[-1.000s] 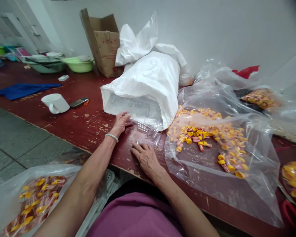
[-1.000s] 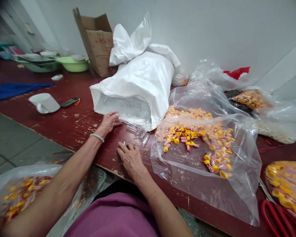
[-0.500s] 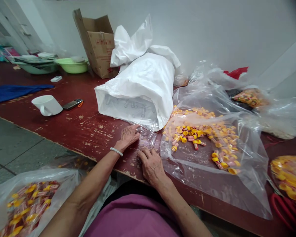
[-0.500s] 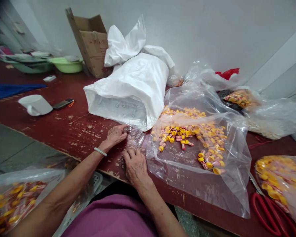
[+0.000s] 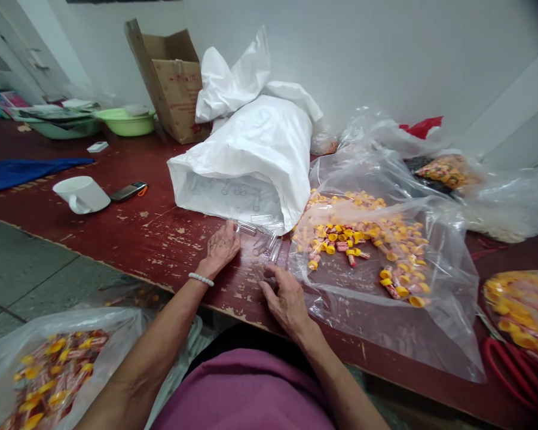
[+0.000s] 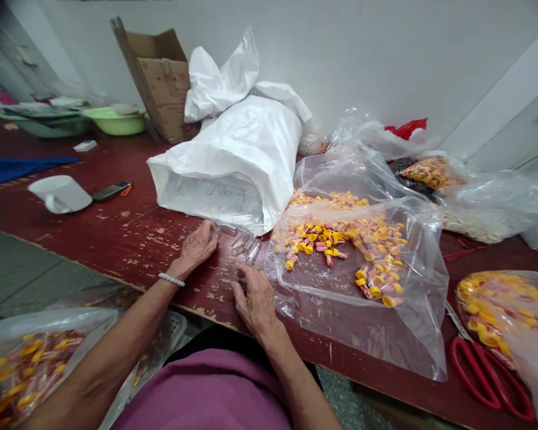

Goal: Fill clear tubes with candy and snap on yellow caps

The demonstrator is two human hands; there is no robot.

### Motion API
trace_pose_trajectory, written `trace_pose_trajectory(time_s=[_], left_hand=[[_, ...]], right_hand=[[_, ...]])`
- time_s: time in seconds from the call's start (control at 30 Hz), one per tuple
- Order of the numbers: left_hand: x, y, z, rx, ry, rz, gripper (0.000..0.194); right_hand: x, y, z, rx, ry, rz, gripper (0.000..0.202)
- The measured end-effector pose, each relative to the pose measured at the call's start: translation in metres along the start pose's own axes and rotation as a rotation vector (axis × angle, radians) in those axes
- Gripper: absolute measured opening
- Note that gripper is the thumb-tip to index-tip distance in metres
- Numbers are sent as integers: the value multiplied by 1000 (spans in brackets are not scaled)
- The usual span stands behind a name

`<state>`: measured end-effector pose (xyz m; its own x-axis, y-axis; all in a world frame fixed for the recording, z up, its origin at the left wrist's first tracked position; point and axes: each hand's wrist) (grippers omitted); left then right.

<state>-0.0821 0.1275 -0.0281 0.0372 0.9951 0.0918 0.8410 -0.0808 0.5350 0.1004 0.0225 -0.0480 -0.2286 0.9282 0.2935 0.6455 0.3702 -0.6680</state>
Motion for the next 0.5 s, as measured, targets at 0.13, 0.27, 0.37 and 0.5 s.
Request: trace_pose_trajectory(time_s=[0.13, 0.27, 0.37, 0.5], left_hand=[[-17, -5, -4, -623, -170, 39, 49], [-50, 3, -1, -1152, -542, 17, 56], [-66, 12, 1, -1221, -680, 82, 58], [-68, 20, 1, -1098, -651, 174, 65]], right_hand=[[4, -2, 4, 253, 53, 131, 36], [11, -9, 7, 330, 48, 135, 35], [12, -11, 8, 299, 53, 87, 34], [8, -10, 5, 280, 66, 45, 37]])
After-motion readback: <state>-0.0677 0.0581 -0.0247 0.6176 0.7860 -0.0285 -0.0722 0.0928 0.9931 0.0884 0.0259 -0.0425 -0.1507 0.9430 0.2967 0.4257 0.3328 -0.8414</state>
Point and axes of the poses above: each hand's wrist, its own x-axis towards the middle knuckle, its own z-axis out of the palm, y = z × x, and after that the axes turned 8 degrees about -y, right-handed
